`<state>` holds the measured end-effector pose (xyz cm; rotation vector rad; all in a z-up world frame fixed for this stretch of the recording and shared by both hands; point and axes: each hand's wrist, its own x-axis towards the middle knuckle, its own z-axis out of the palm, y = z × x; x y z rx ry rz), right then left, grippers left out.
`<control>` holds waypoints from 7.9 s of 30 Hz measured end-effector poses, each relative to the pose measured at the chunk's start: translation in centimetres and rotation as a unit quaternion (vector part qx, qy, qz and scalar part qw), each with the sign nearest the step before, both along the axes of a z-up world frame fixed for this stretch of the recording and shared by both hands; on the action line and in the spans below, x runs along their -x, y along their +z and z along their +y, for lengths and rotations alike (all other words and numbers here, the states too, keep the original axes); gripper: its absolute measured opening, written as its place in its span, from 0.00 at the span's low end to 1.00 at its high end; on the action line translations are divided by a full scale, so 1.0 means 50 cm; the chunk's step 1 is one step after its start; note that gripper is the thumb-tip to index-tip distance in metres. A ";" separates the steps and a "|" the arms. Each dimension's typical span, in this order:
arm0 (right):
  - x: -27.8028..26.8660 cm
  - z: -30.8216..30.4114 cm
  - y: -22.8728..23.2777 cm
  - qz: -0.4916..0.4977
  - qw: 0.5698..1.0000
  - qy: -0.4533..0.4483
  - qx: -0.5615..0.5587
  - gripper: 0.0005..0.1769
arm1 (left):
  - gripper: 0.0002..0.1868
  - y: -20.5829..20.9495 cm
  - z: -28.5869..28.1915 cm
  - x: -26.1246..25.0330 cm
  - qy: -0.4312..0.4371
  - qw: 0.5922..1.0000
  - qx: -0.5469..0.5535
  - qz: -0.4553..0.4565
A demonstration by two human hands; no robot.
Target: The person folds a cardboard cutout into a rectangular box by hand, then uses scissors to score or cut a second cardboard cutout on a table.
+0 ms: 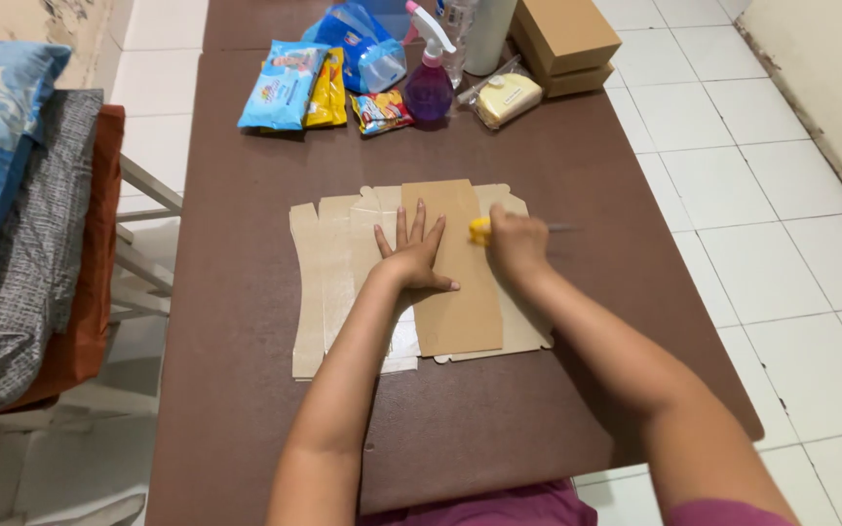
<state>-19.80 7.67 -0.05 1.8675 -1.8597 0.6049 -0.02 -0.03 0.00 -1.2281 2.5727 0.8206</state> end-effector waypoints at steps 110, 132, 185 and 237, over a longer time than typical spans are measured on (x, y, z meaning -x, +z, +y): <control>0.125 0.102 0.007 -0.169 0.984 -0.030 0.041 0.30 | 0.37 0.057 -0.085 0.169 0.021 0.949 0.296 0.107; 0.056 0.095 0.026 -0.200 0.965 -0.097 -0.140 0.26 | 0.14 0.046 0.077 0.088 0.092 0.936 0.165 0.296; 0.020 -0.070 -0.011 -0.020 0.995 -0.088 -0.038 0.10 | 0.30 -0.045 0.048 0.083 0.069 0.947 0.273 0.156; 0.074 0.121 0.081 -0.377 0.876 -0.113 -0.278 0.26 | 0.29 -0.009 0.007 0.135 -0.037 0.942 0.305 0.134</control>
